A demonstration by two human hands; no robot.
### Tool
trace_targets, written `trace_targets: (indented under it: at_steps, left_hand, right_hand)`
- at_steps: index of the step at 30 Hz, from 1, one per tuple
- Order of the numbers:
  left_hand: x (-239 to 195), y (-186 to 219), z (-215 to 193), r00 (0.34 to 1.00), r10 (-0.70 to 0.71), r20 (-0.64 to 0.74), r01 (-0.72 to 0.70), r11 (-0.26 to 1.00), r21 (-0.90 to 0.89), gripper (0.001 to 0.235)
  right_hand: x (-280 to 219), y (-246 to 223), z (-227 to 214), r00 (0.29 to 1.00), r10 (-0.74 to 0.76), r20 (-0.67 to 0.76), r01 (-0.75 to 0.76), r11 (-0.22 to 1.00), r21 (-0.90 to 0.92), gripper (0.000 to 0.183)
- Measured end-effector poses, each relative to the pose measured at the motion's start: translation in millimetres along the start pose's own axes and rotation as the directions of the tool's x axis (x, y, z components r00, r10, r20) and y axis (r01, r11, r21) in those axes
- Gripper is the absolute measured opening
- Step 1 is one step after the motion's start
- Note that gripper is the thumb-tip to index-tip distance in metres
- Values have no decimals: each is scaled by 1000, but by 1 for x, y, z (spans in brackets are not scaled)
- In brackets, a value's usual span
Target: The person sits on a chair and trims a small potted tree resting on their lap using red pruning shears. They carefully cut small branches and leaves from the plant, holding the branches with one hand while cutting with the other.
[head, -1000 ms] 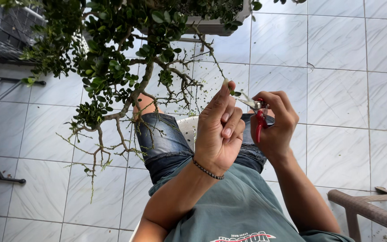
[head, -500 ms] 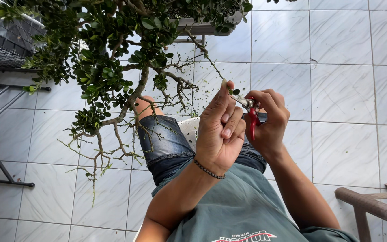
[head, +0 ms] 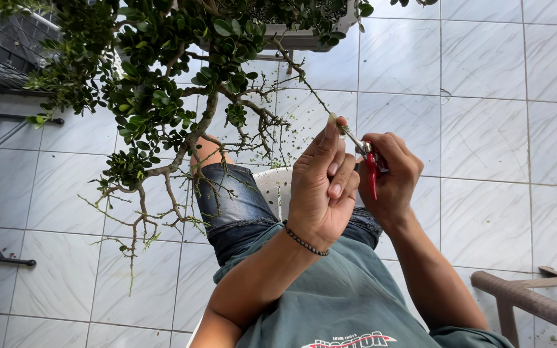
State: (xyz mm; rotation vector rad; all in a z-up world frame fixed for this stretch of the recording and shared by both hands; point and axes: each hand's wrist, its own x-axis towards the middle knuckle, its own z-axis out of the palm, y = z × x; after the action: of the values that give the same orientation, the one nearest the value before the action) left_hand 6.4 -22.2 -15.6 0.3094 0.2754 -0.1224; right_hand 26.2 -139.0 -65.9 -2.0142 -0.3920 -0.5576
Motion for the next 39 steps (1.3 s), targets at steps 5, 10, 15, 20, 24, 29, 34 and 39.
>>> trace_targets:
  at_steps: [5,10,15,20,24,29,34,39]
  left_hand:
    - [2,-1,4,996,79,-48,-76,995,70,23]
    - [7,-6,-6,992,107,-69,-102,991,82,24]
    - [8,-5,-5,991,99,-90,-91,992,87,20]
    - [9,-3,-6,987,122,-103,-114,990,81,16]
    - [9,-4,-9,984,147,-104,-136,985,106,14]
    - [11,-5,-7,981,156,-113,-144,984,104,9]
    - [10,-3,-3,978,173,-116,-161,981,105,11]
    - [9,-3,-1,974,130,-184,-115,989,93,15]
  right_hand:
    - [12,2,-25,995,-101,7,101,990,-100,28]
    - [33,2,-68,931,-357,71,352,836,-421,27]
    - [47,-12,-91,830,-494,258,528,547,-649,40]
    - [53,-19,-96,793,-517,322,568,438,-697,39]
    - [52,-25,-107,768,-512,384,579,302,-757,34]
    - [53,-38,-113,745,-503,438,569,137,-811,8]
    - [56,-43,-111,719,-523,458,584,97,-806,13]
    - [56,-45,-117,707,-485,515,611,52,-790,15]
